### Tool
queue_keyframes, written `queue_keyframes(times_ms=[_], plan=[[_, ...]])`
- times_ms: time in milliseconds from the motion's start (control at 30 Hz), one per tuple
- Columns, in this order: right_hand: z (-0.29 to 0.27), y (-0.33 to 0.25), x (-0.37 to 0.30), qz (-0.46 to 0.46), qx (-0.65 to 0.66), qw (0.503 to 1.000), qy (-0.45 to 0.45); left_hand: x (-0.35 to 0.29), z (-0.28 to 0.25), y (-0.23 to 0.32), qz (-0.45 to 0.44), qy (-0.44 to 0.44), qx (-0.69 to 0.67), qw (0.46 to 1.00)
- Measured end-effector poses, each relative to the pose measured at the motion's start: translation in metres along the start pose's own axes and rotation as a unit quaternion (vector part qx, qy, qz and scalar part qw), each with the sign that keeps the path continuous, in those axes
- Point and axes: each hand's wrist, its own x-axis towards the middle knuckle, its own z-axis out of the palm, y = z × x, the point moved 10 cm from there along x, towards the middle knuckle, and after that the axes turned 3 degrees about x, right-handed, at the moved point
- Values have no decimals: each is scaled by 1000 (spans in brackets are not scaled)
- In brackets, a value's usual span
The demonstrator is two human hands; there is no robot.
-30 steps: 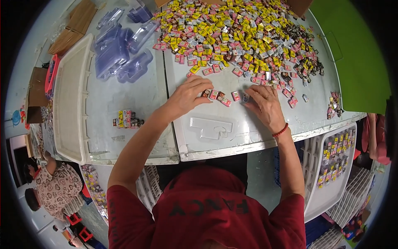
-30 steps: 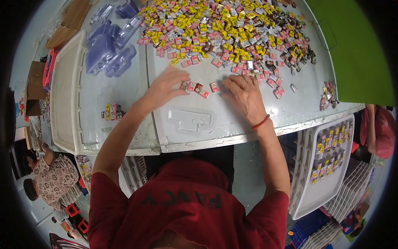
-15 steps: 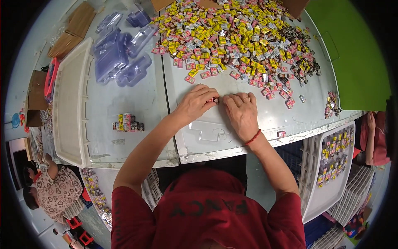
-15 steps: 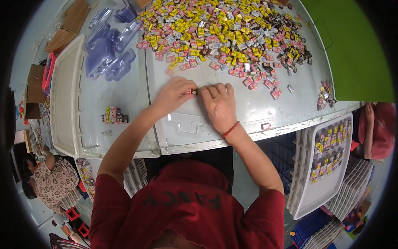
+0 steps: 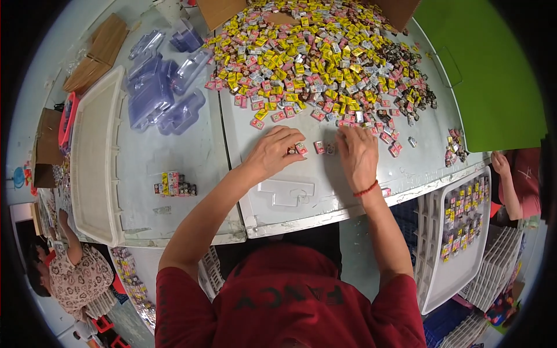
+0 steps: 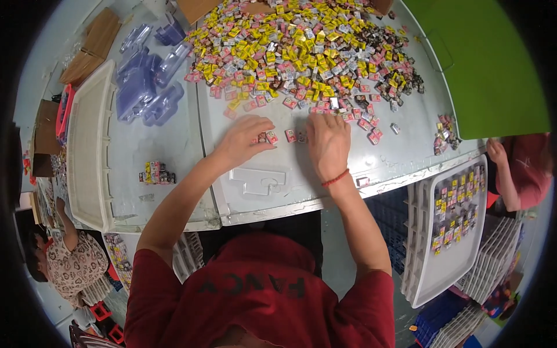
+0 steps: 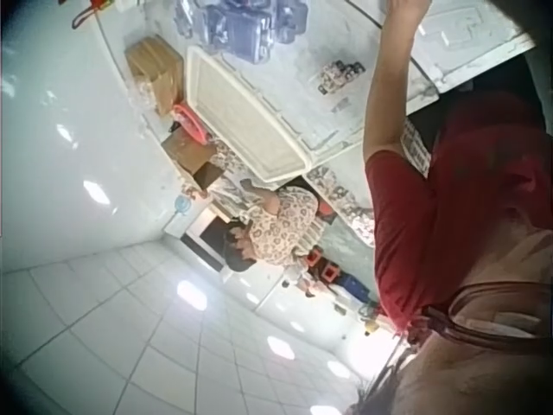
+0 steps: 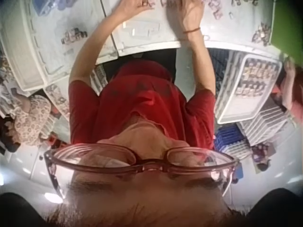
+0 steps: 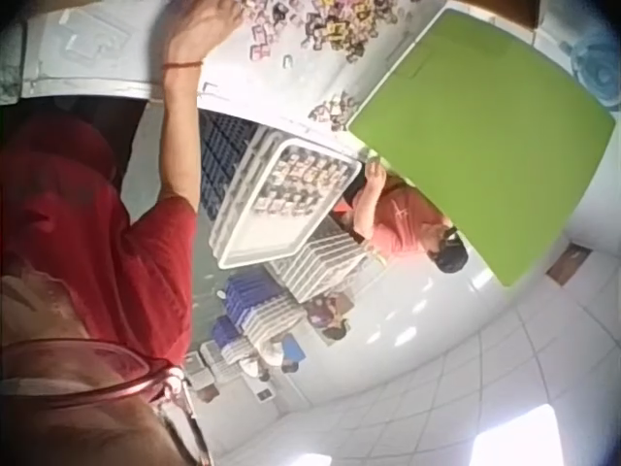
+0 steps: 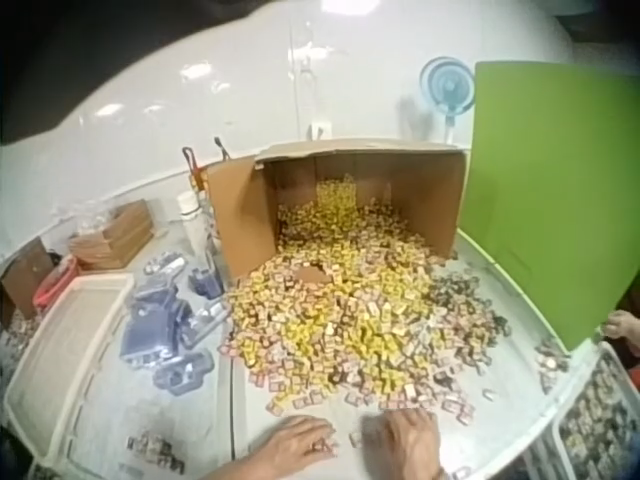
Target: Sorting and arranging small colorful toy blocks into groups of nine and packaging them into plastic bags.
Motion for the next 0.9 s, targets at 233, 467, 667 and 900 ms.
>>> queue_keyframes(times_ms=[233, 467, 667, 900], plan=[[27, 38, 48, 30, -103, 994, 15, -6, -1, -13, -59, -13, -32, 998], [49, 41, 61, 1, -147, 983, -111, 8, -20, -5, -13, 48, 29, 998], [47, 47, 57, 30, -91, 987, -131, 24, 15, 21, 70, -24, 29, 997], [38, 43, 48, 12, -46, 997, -58, 40, 49, 27, 53, -48, 30, 997]])
